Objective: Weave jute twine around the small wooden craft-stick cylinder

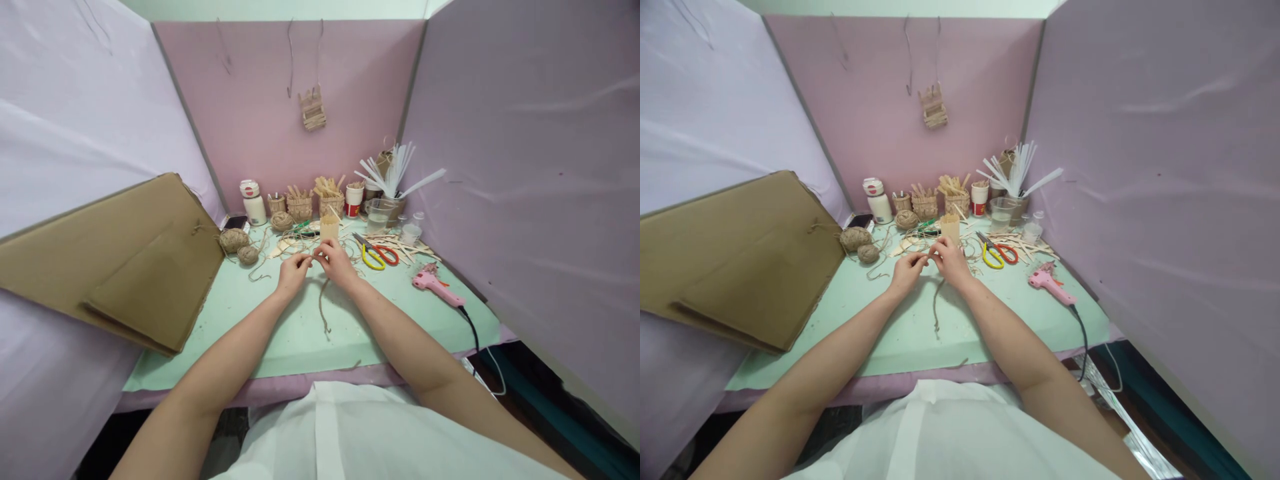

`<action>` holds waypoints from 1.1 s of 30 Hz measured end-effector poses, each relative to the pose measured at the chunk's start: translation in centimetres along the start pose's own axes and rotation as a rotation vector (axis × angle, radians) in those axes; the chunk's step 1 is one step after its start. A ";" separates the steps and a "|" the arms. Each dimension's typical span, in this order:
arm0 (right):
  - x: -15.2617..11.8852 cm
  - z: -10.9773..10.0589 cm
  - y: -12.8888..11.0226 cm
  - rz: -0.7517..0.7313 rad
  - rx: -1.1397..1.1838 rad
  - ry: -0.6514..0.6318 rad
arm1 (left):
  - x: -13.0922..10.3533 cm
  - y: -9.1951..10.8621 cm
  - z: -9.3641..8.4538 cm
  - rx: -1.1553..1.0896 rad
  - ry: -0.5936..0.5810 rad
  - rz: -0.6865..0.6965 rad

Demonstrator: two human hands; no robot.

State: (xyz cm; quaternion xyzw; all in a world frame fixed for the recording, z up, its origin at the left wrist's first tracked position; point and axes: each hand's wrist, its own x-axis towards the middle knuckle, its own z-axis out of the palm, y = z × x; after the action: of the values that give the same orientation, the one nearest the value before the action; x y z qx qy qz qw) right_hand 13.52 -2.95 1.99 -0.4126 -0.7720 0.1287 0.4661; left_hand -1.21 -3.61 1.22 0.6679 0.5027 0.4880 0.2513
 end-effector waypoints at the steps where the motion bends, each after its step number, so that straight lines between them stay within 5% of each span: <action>1: 0.1 0.0 0.1 0.023 0.017 0.006 | 0.1 -0.1 0.0 -0.015 -0.006 -0.013; 14: 0.5 0.6 0.6 0.610 0.626 -0.100 | 0.3 -0.3 0.3 -0.200 -0.048 -0.126; 26: 0.6 0.5 -0.2 0.688 0.546 -0.048 | 0.0 0.0 0.0 -0.083 0.036 -0.051; 33: 0.3 1.0 -0.3 0.573 0.468 -0.028 | -0.4 0.1 0.2 -0.048 0.022 0.027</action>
State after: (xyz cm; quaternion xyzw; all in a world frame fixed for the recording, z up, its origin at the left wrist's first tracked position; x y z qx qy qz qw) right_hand 12.48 -2.75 1.79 -0.4925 -0.5812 0.4326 0.4822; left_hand -1.00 -3.98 1.12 0.6630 0.4844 0.5105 0.2553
